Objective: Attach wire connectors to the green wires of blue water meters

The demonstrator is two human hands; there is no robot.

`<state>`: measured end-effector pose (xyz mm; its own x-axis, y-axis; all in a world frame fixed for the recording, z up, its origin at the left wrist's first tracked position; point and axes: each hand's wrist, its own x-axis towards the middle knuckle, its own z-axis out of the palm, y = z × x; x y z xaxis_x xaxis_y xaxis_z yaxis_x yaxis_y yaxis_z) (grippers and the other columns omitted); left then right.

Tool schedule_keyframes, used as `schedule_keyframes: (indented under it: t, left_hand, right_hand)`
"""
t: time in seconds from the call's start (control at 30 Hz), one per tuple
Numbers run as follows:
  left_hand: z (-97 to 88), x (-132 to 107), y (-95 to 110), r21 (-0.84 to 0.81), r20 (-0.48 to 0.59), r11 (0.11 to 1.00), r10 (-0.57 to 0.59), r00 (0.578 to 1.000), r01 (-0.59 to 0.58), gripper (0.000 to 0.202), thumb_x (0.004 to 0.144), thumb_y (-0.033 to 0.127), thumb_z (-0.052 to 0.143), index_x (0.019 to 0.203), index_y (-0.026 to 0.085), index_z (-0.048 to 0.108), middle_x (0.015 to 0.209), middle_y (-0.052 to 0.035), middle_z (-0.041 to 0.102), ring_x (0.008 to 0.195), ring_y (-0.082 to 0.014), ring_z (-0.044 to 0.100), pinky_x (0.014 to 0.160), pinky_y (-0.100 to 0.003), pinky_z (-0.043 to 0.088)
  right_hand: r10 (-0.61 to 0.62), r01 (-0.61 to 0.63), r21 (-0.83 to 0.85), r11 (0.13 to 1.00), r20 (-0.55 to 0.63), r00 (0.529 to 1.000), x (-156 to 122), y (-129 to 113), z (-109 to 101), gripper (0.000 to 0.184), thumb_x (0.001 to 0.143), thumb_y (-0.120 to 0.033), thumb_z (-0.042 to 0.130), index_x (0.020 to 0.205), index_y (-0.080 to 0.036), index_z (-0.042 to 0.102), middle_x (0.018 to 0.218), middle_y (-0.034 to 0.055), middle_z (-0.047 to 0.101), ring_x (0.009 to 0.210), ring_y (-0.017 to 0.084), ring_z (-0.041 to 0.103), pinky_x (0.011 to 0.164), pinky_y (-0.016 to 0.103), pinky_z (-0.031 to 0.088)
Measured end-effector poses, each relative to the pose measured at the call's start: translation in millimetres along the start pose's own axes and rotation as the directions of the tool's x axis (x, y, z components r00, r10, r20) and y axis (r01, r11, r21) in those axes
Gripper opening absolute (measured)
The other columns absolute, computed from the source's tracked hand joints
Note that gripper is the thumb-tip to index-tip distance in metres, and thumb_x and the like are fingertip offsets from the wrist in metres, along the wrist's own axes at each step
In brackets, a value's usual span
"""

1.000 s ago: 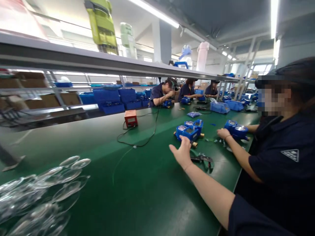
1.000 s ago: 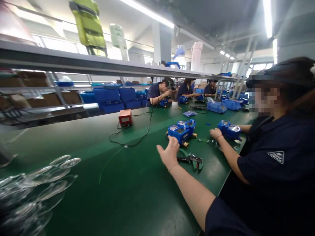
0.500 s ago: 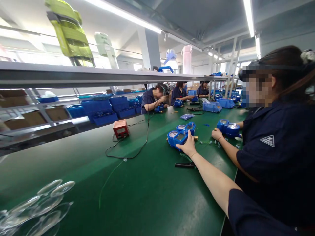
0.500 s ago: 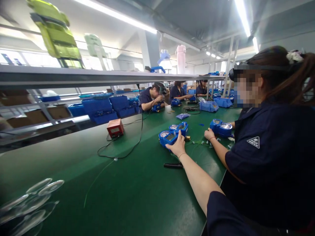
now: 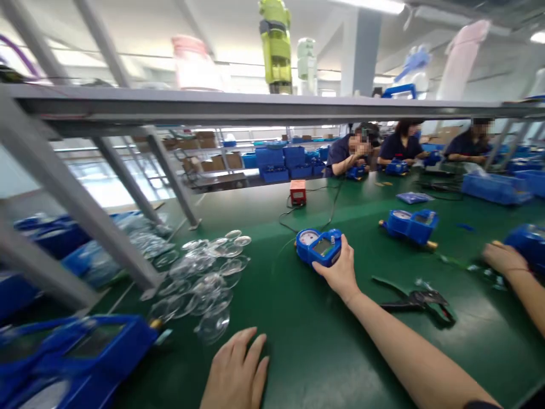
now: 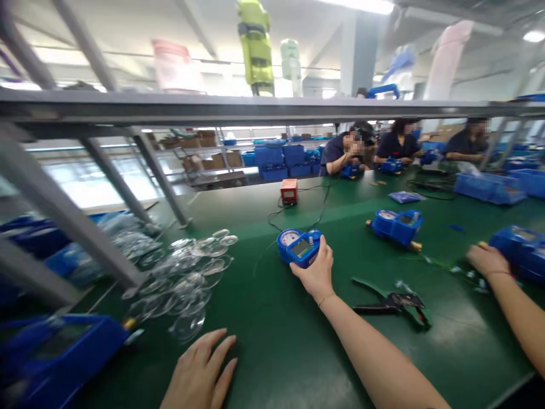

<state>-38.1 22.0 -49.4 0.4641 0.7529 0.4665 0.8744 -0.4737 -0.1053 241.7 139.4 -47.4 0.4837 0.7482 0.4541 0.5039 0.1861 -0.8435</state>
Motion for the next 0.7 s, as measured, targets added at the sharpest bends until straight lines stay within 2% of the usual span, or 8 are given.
schedule_keyframes:
  t: [0.13, 0.2, 0.27, 0.37, 0.43, 0.5, 0.6, 0.7]
  left_hand:
    - [-11.2, 9.1, -29.5, 0.102, 0.019, 0.944, -0.316, 0.948, 0.313, 0.041, 0.087, 0.037, 0.045, 0.118, 0.012, 0.054, 0.121, -0.0169, 0.053, 0.111, -0.0324, 0.049, 0.091, -0.049, 0.043]
    - [-15.5, 10.1, -42.2, 0.096, 0.015, 0.925, -0.370, 0.929, 0.367, 0.043, 0.088, 0.037, 0.042, 0.120, 0.010, 0.052, 0.122, -0.0187, 0.051, 0.112, -0.0346, 0.048, 0.090, -0.052, 0.043]
    - [-16.5, 8.2, -43.7, 0.059, 0.036, 0.938, -0.343, 0.939, 0.340, 0.040, 0.088, 0.038, 0.043, 0.119, 0.014, 0.052, 0.122, -0.0157, 0.052, 0.113, -0.0327, 0.048, 0.092, -0.051, 0.043]
    - [-12.8, 4.1, -20.1, -0.171, 0.039, 0.937, -0.304, 0.952, 0.306, 0.045, 0.089, 0.040, 0.043, 0.129, 0.019, 0.039, 0.130, -0.0127, 0.045, 0.116, -0.0263, 0.048, 0.095, -0.043, 0.045]
    - [-9.4, 3.6, 5.3, -0.451, 0.023, 0.849, -0.298, 0.954, 0.276, 0.059, 0.090, 0.044, 0.040, 0.139, 0.021, 0.018, 0.142, -0.0150, 0.029, 0.123, -0.0260, 0.043, 0.095, -0.042, 0.047]
    - [-6.1, 6.7, 27.9, -0.639, 0.024, 0.745, -0.230, 0.973, 0.192, 0.068, 0.088, 0.053, 0.037, 0.141, 0.023, 0.008, 0.149, -0.0156, 0.010, 0.132, -0.0309, 0.029, 0.098, -0.047, 0.043]
    - [-0.2, 16.8, 45.6, -0.688, 0.010, 0.719, -0.121, 0.993, 0.094, 0.067, 0.086, 0.053, 0.041, 0.140, 0.027, 0.012, 0.151, -0.0137, -0.002, 0.137, -0.0348, 0.012, 0.103, -0.055, 0.035]
    - [4.4, 20.2, 49.6, -0.669, -0.019, 0.740, -0.118, 0.993, 0.076, 0.060, 0.088, 0.032, 0.048, 0.137, 0.031, 0.013, 0.151, -0.0125, 0.000, 0.137, -0.0319, 0.015, 0.103, -0.055, 0.034]
  right_hand:
    - [-0.042, 0.041, 0.017, 0.999, 0.079, 0.996, -58.5, -35.4, 16.6, 0.107, 0.059, -0.045, 0.073, 0.141, -0.015, 0.013, 0.126, 0.0170, 0.032, 0.120, 0.036, 0.032, 0.103, 0.052, 0.025]
    - [-0.047, 0.048, -0.012, 0.999, 0.085, 0.995, -80.7, -47.0, 17.2, 0.110, 0.058, -0.048, 0.074, 0.141, -0.014, 0.010, 0.124, 0.0178, 0.032, 0.118, 0.037, 0.032, 0.101, 0.054, 0.026]
    - [-0.043, 0.046, -0.042, 0.998, 0.075, 0.996, -97.1, -55.7, 15.8, 0.115, 0.057, -0.051, 0.075, 0.142, -0.013, 0.007, 0.124, 0.0191, 0.030, 0.118, 0.038, 0.030, 0.100, 0.056, 0.026]
    - [-0.026, 0.029, -0.061, 0.998, 0.046, 0.999, -116.2, -64.9, 11.1, 0.118, 0.057, -0.052, 0.076, 0.142, -0.015, 0.003, 0.127, 0.0205, 0.026, 0.119, 0.041, 0.028, 0.099, 0.060, 0.025]
    - [0.000, 0.002, -0.056, 0.998, 0.037, 0.999, -129.8, -68.1, 6.2, 0.115, 0.059, -0.047, 0.076, 0.142, -0.019, 0.002, 0.130, 0.0203, 0.023, 0.120, 0.042, 0.027, 0.099, 0.063, 0.025]
    - [0.031, -0.029, -0.030, 0.999, 0.071, 0.997, -145.2, -67.7, -0.1, 0.108, 0.061, -0.040, 0.075, 0.141, -0.023, 0.004, 0.134, 0.0183, 0.021, 0.121, 0.041, 0.029, 0.098, 0.062, 0.029]
    - [0.045, -0.058, 0.082, 0.995, 0.157, 0.987, -164.9, -58.5, -15.7, 0.089, 0.070, -0.029, 0.064, 0.140, -0.028, 0.008, 0.137, 0.0145, 0.022, 0.119, 0.035, 0.038, 0.090, 0.052, 0.044]
    - [-0.016, -0.018, 0.160, 0.987, 0.212, 0.977, -164.5, -38.4, -44.0, 0.062, 0.080, -0.026, 0.049, 0.136, -0.026, 0.021, 0.133, 0.0130, 0.032, 0.115, 0.028, 0.046, 0.088, 0.044, 0.049]
